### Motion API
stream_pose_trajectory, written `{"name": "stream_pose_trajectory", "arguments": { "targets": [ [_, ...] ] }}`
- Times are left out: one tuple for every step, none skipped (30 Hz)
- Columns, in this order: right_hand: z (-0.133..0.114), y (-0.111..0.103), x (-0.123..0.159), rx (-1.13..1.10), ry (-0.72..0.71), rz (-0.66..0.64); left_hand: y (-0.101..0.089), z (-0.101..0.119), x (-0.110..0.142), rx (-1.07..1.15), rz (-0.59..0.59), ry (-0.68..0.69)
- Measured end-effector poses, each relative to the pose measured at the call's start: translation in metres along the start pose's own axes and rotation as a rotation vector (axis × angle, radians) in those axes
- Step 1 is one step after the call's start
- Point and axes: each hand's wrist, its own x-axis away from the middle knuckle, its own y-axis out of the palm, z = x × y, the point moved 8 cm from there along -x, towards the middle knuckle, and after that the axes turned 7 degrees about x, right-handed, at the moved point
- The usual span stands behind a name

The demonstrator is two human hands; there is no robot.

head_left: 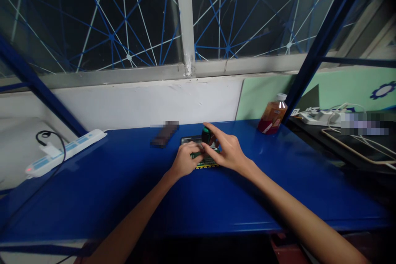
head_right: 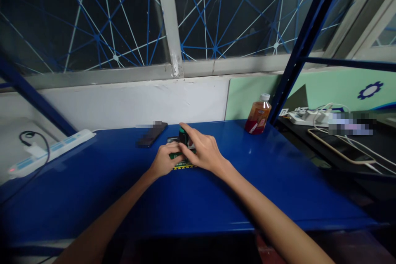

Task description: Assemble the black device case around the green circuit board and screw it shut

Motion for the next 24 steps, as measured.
{"name": "stream_pose_trajectory", "arguments": {
  "targets": [
    [-0.0003, 0.0000, -0.0002, 0.001, 0.001, -0.004, 0.0005, 0.0003, 0.0001, 0.008, -0.008, -0.004],
    [-0.0006, 0.0001, -0.0005, 0.003, 0.001, -0.009, 0.0011, 0.0007, 0.0002, 0.016, -0.017, -0.009],
    [-0.0009, 0.0000, -0.0007, 0.004, 0.002, -0.012, 0.0016, 0.0012, 0.0003, 0.024, -0.026, -0.015],
    [-0.0012, -0.0001, -0.0008, 0.006, 0.003, -0.012, 0.0020, 0.0016, 0.0003, 0.032, -0.034, -0.021],
    [-0.0014, -0.0002, -0.0009, 0.007, 0.003, -0.011, 0.0021, 0.0020, 0.0003, 0.038, -0.039, -0.025],
    [-0.0014, 0.0000, -0.0008, 0.007, 0.003, -0.012, 0.0021, 0.0025, 0.0002, 0.042, -0.042, -0.029],
    [-0.0012, 0.0004, -0.0007, 0.004, 0.004, -0.014, 0.0020, 0.0030, 0.0001, 0.045, -0.044, -0.031],
    [-0.0009, 0.0009, -0.0005, 0.000, 0.005, -0.015, 0.0020, 0.0035, -0.0001, 0.048, -0.047, -0.031],
    [-0.0004, 0.0018, -0.0002, -0.005, 0.007, -0.021, 0.0020, 0.0039, -0.0002, 0.050, -0.051, -0.031],
    [0.0001, 0.0027, 0.0001, -0.010, 0.008, -0.026, 0.0020, 0.0041, -0.0002, 0.051, -0.055, -0.031],
    [0.0007, 0.0034, 0.0004, -0.016, 0.010, -0.031, 0.0022, 0.0042, -0.0002, 0.051, -0.061, -0.032],
    [0.0012, 0.0041, 0.0006, -0.022, 0.012, -0.035, 0.0023, 0.0040, -0.0001, 0.048, -0.066, -0.034],
    [0.0015, 0.0044, 0.0007, -0.026, 0.013, -0.037, 0.0025, 0.0038, 0.0000, 0.045, -0.071, -0.035],
    [0.0016, 0.0047, 0.0008, -0.031, 0.014, -0.040, 0.0028, 0.0033, 0.0002, 0.043, -0.075, -0.038],
    [0.0016, 0.0046, 0.0008, -0.037, 0.015, -0.041, 0.0030, 0.0027, 0.0004, 0.043, -0.079, -0.042],
    [0.0015, 0.0043, 0.0008, -0.043, 0.015, -0.040, 0.0034, 0.0020, 0.0005, 0.045, -0.085, -0.048],
    [0.0011, 0.0041, 0.0007, -0.048, 0.013, -0.040, 0.0035, 0.0013, 0.0006, 0.048, -0.087, -0.054],
    [0.0007, 0.0037, 0.0006, -0.052, 0.012, -0.040, 0.0037, 0.0009, 0.0006, 0.050, -0.090, -0.059],
    [0.0003, 0.0033, 0.0005, -0.054, 0.011, -0.040, 0.0037, 0.0007, 0.0006, 0.053, -0.092, -0.062],
    [-0.0001, 0.0030, 0.0003, -0.051, 0.010, -0.039, 0.0037, 0.0009, 0.0005, 0.058, -0.095, -0.062],
    [-0.0005, 0.0026, 0.0002, -0.046, 0.007, -0.037, 0.0037, 0.0014, 0.0005, 0.064, -0.099, -0.061],
    [-0.0009, 0.0021, 0.0000, -0.040, 0.004, -0.032, 0.0040, 0.0018, 0.0005, 0.073, -0.106, -0.060],
    [-0.0013, 0.0015, -0.0002, -0.034, 0.000, -0.025, 0.0043, 0.0021, 0.0007, 0.081, -0.112, -0.060],
    [-0.0016, 0.0008, -0.0004, -0.029, -0.004, -0.015, 0.0049, 0.0020, 0.0009, 0.088, -0.119, -0.060]
  ]
}}
